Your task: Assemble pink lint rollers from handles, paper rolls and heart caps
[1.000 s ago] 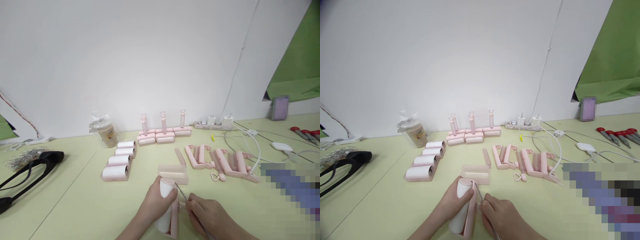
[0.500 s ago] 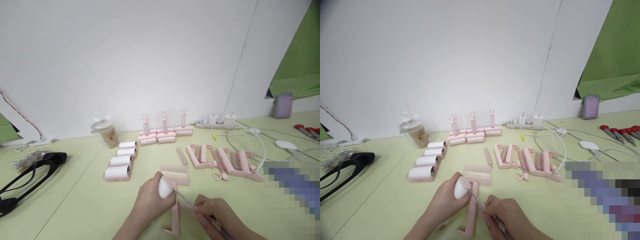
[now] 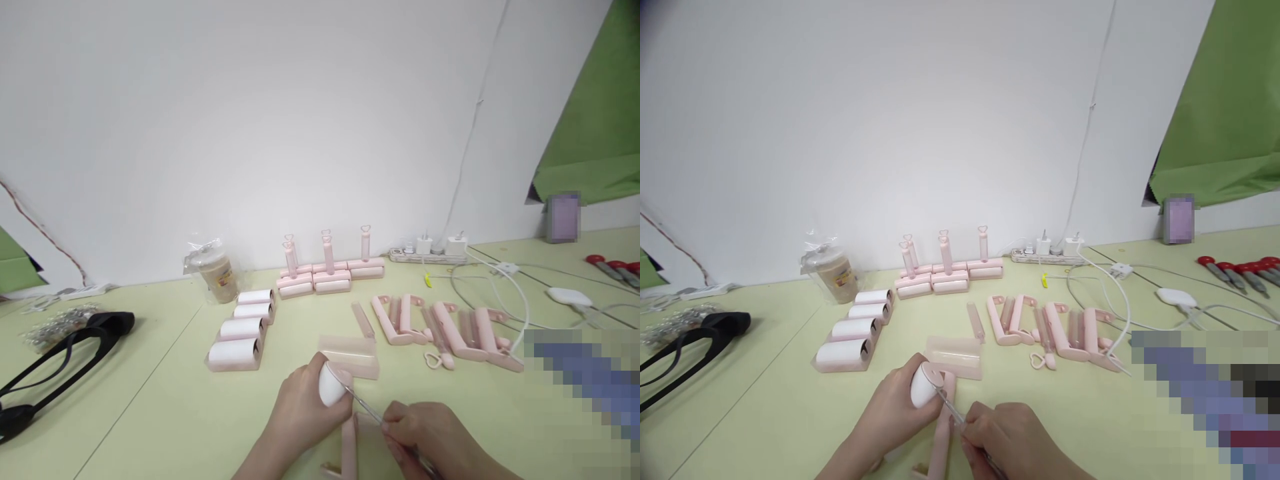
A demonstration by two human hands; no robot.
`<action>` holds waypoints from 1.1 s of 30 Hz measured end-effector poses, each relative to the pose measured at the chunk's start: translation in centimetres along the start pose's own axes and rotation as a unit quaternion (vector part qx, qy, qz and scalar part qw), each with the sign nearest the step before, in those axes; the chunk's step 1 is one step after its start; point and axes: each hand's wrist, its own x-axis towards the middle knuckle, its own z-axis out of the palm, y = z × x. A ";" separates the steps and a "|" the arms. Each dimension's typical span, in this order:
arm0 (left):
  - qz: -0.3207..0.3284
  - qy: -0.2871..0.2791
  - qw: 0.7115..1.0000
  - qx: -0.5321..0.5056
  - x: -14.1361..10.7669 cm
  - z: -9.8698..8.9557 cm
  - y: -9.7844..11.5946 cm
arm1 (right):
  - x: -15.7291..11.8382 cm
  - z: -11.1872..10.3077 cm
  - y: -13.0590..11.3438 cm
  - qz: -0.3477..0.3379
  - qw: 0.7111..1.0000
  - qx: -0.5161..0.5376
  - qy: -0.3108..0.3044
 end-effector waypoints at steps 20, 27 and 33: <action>-0.025 0.057 0.993 0.097 3.8 -5.3 -0.7 | 3.4 -2.1 1.8 0.135 0.964 0.197 -0.112; -0.074 0.269 0.957 -0.077 1.4 -9.2 -0.7 | 8.0 5.0 -3.5 -0.036 0.964 0.100 -0.245; -0.026 0.259 0.951 -0.170 -0.8 -9.1 -0.5 | 7.8 7.1 -4.4 -0.064 0.957 0.092 -0.266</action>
